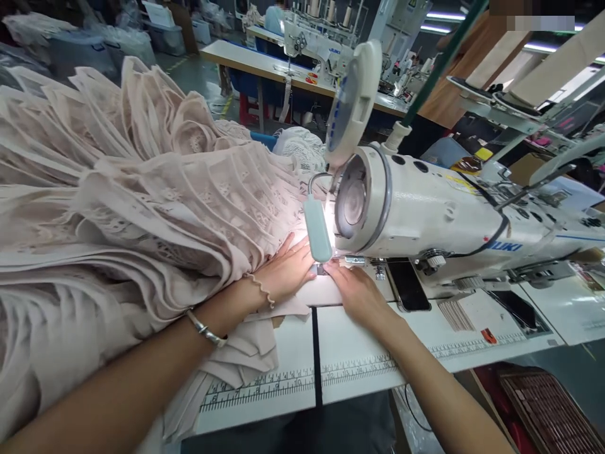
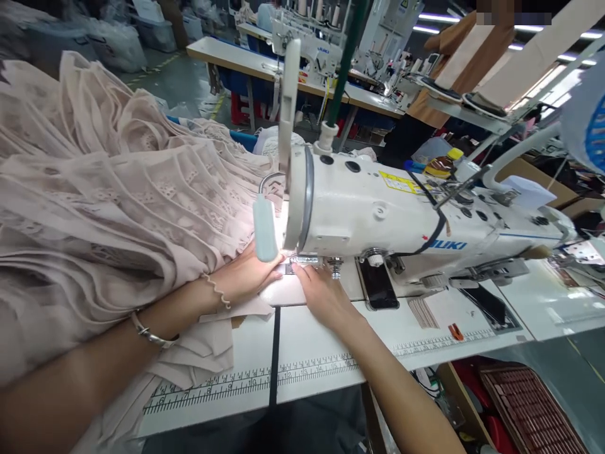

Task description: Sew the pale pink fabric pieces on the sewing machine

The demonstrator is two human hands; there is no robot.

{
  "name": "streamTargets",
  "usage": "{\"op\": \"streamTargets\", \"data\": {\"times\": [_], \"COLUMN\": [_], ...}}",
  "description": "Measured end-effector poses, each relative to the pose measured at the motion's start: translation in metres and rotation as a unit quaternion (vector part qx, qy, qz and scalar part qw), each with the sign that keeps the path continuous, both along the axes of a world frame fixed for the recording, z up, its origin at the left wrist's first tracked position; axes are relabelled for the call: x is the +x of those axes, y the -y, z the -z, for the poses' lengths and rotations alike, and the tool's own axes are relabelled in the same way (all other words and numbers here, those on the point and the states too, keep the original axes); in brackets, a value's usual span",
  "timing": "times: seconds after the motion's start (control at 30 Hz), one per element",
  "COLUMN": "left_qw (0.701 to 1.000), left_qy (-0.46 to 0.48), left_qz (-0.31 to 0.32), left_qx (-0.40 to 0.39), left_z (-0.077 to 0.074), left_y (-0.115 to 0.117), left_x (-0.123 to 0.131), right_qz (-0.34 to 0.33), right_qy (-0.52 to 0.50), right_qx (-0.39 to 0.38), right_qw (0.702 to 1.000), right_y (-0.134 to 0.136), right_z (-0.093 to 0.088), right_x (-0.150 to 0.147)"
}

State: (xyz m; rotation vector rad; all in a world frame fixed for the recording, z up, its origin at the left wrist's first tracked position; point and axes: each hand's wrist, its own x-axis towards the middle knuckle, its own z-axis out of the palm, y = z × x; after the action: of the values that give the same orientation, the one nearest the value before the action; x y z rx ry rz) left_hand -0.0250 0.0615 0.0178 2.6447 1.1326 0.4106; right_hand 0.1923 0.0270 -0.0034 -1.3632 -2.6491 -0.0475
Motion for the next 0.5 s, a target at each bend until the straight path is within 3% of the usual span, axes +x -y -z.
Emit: {"op": "streamTargets", "data": {"times": [0.2,0.4,0.5], "left_qw": [0.993,0.972,0.974], "left_qy": [-0.009,-0.085,-0.089], "left_qz": [-0.081,-0.002,-0.041], "left_qx": [0.086,0.217,0.204], "left_z": [0.005,0.012,0.01], "left_y": [0.006,0.022,0.023], "left_x": [0.005,0.016,0.018], "right_qz": [0.02,0.078,0.129], "right_qy": [0.018,0.016,0.061], "right_qx": [0.01,-0.014,-0.06], "right_qw": [1.0,0.997,0.988], "right_y": [-0.002,-0.013,-0.016], "right_z": [0.002,0.007,0.003], "right_x": [0.002,-0.004,-0.006]}}
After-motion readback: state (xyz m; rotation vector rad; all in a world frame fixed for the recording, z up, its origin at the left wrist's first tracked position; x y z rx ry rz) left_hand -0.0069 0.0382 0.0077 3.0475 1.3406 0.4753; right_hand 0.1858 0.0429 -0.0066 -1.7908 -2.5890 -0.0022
